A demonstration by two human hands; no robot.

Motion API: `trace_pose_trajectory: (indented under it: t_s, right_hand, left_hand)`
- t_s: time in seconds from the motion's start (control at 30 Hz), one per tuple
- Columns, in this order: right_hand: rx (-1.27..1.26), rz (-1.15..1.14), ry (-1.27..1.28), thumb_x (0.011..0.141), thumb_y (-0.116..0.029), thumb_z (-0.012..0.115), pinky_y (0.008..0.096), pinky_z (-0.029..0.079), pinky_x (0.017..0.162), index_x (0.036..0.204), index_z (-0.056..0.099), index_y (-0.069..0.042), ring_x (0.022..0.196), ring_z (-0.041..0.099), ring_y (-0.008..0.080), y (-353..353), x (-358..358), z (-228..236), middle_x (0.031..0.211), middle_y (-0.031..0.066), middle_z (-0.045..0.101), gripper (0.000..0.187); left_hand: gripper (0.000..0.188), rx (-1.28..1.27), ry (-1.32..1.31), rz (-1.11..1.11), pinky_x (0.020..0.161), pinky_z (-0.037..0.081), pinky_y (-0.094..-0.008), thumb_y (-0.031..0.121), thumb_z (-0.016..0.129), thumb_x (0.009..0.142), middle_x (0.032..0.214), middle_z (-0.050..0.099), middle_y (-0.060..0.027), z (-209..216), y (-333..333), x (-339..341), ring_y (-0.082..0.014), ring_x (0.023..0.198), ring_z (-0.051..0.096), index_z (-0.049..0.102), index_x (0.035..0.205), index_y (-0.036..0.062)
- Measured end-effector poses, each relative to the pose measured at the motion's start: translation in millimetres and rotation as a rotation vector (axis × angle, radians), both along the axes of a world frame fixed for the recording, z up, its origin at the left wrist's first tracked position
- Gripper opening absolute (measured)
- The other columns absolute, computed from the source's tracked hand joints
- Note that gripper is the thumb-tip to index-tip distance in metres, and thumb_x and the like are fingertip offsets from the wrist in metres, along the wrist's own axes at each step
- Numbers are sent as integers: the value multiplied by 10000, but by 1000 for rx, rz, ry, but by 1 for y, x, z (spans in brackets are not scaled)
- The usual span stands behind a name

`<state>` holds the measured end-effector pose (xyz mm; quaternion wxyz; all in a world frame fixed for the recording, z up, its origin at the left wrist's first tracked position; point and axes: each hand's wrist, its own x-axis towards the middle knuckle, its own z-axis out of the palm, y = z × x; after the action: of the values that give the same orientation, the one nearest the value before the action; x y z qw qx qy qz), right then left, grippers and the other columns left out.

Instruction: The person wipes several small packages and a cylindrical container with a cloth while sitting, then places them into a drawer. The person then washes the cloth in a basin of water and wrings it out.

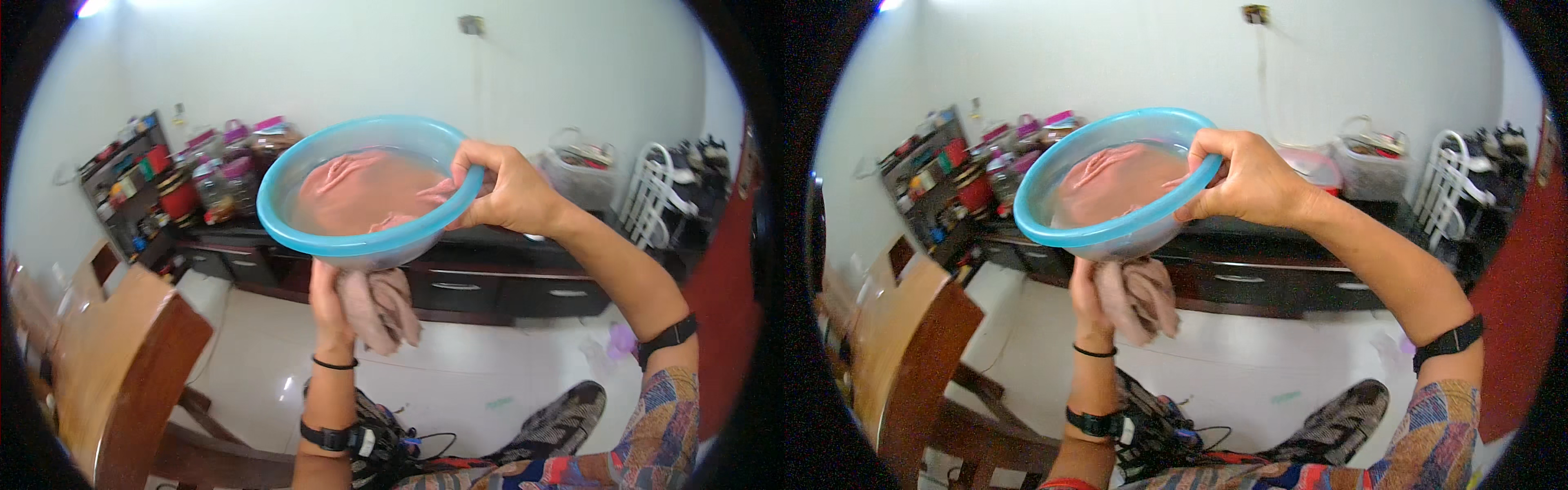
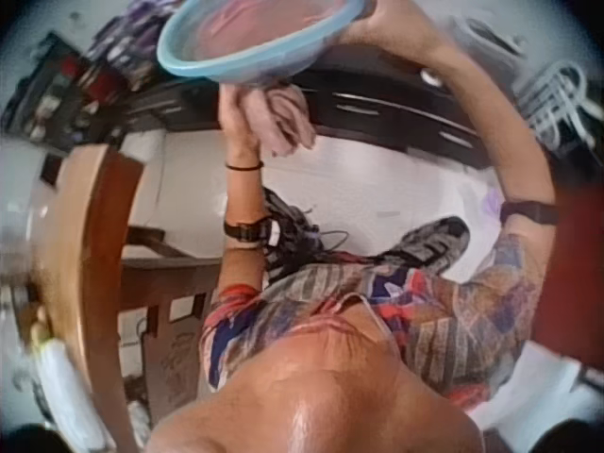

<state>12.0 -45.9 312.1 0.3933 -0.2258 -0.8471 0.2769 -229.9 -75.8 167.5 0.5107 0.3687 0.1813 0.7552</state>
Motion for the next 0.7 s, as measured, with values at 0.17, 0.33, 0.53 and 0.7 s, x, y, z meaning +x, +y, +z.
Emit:
trace_pose_trajectory:
  t_s: [0.17, 0.33, 0.53, 0.7]
  right_hand:
    - [-115, -253, 79, 659, -69, 816, 299, 532, 744, 802, 519, -43, 961, 657, 192, -16, 94, -56, 923, 110, 672, 331]
    - [146, -705, -134, 601, -236, 852, 327, 456, 667, 774, 552, -105, 839, 581, 213, -42, 196, -133, 876, 27, 681, 371]
    - [129, -967, -130, 581, -233, 847, 379, 462, 773, 806, 565, -111, 890, 553, 261, -93, 298, -257, 887, 45, 662, 381]
    - [-165, -1324, -168, 602, -286, 810, 424, 477, 803, 888, 576, -136, 956, 548, 346, -147, 334, -356, 1004, 143, 553, 398]
  left_hand:
    - [428, -120, 20, -276, 984, 405, -338, 311, 451, 963, 1220, 547, -94, -13, 28, 42, -202, 1118, 524, 473, 1271, 13]
    - [398, -219, 322, -315, 928, 455, -344, 96, 571, 831, 1151, 571, -106, -48, 88, 118, -221, 1039, 563, 512, 1208, -21]
    - [498, -319, 455, -563, 934, 465, -381, 92, 566, 805, 1166, 552, -148, -87, 140, 203, -267, 1039, 569, 445, 1274, -22]
    - [508, -425, 438, -798, 991, 422, -396, 135, 497, 888, 1285, 481, -155, -111, 176, 265, -285, 1155, 497, 362, 1360, 6]
